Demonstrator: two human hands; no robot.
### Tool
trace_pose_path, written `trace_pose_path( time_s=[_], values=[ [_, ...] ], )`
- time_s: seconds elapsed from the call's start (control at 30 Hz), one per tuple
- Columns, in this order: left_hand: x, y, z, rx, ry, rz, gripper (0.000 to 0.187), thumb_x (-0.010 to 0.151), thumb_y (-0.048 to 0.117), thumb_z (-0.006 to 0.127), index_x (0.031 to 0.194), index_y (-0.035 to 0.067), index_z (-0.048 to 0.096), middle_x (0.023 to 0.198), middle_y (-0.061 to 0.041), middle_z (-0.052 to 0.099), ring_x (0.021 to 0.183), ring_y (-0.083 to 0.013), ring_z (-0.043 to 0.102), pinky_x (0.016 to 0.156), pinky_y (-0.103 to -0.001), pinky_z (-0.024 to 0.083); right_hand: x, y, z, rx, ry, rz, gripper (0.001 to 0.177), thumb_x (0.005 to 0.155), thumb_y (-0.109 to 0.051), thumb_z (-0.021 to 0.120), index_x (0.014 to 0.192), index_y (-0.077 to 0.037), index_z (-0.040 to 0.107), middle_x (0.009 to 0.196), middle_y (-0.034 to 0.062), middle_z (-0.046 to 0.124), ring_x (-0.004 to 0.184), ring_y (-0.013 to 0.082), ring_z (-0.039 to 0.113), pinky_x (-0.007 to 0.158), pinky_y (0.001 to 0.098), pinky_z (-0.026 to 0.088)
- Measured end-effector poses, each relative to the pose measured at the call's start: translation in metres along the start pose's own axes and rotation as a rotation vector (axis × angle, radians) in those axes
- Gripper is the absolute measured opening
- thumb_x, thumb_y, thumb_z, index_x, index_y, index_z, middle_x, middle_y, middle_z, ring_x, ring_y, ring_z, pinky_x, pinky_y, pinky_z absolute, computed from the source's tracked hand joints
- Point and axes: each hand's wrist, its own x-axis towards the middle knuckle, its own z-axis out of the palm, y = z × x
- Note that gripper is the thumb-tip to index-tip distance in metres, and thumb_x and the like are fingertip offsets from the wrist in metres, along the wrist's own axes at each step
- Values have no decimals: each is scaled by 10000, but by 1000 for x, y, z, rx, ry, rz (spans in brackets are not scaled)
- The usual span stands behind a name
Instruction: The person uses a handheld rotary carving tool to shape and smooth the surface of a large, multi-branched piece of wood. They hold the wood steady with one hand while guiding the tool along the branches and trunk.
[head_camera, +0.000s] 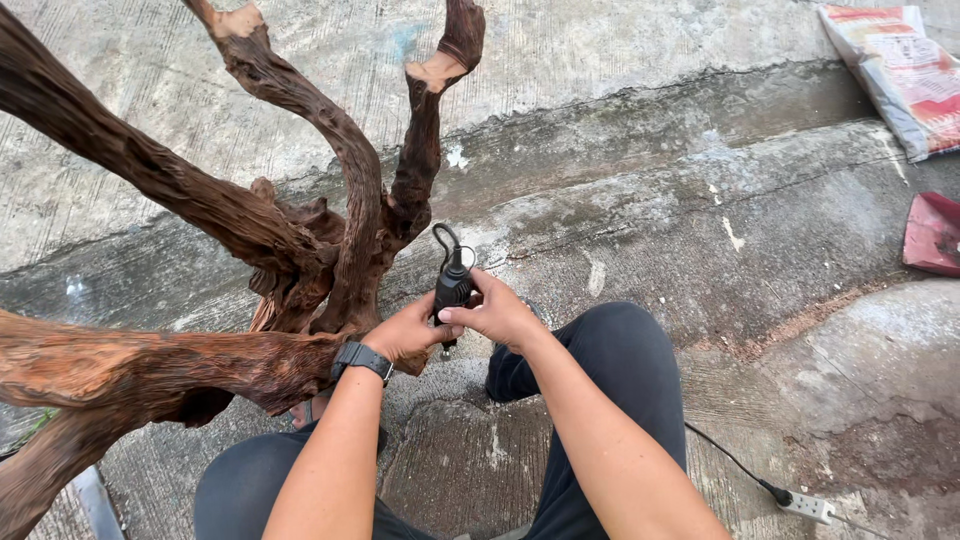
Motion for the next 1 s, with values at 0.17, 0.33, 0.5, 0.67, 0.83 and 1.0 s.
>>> trace_pose_path(
  time_s=[0.17,0.33,0.5,0.67,0.83,1.0],
  values=[
    [14,5,1,438,162,-51,558,797,358,917,1264,109,740,1189,-172,802,1218,-435,725,1038,-563,592,10,1,6,-203,35,-57,712,862,-260,939,1488,-133,624,1366,176,757,1305,427,703,1086,528,547],
    [19,-8,6,576,428,83,461,840,215,692,1295,147,716,1221,-100,704,1251,-368,615,1157,-476,480,26,10,16,-165,168,-56,747,770,-300,1018,1419,-241,652,1264,61,799,1220,302,758,1064,471,556],
    [13,-10,-2,606,416,113,591,804,133,692,1394,86,689,1276,-109,709,1302,-349,589,1190,-453,464,47,22,9,-37,51,-162,784,668,-155,1050,1377,-165,714,1220,71,806,1174,241,714,1082,410,543],
    [0,15,-2,601,497,273,560,779,6,655,1335,-30,705,1230,-231,737,1246,-454,633,1171,-510,467,63,9,11,73,-74,-135,832,600,-87,1065,1374,-106,762,1186,23,835,1119,149,728,1050,311,575],
    [-3,36,-10,628,409,58,531,887,136,715,1415,107,676,1276,-129,781,1290,-384,665,1143,-506,500,70,5,16,-74,88,-35,628,601,-142,1012,1208,-188,859,966,16,833,956,121,749,885,290,618],
    [-20,44,-35,887,190,-214,304,944,231,784,1187,53,745,1036,-148,799,1074,-416,753,994,-564,622,87,54,31,-257,150,53,549,580,-295,1049,1084,-198,851,915,70,844,929,206,817,804,369,642]
  ],
)
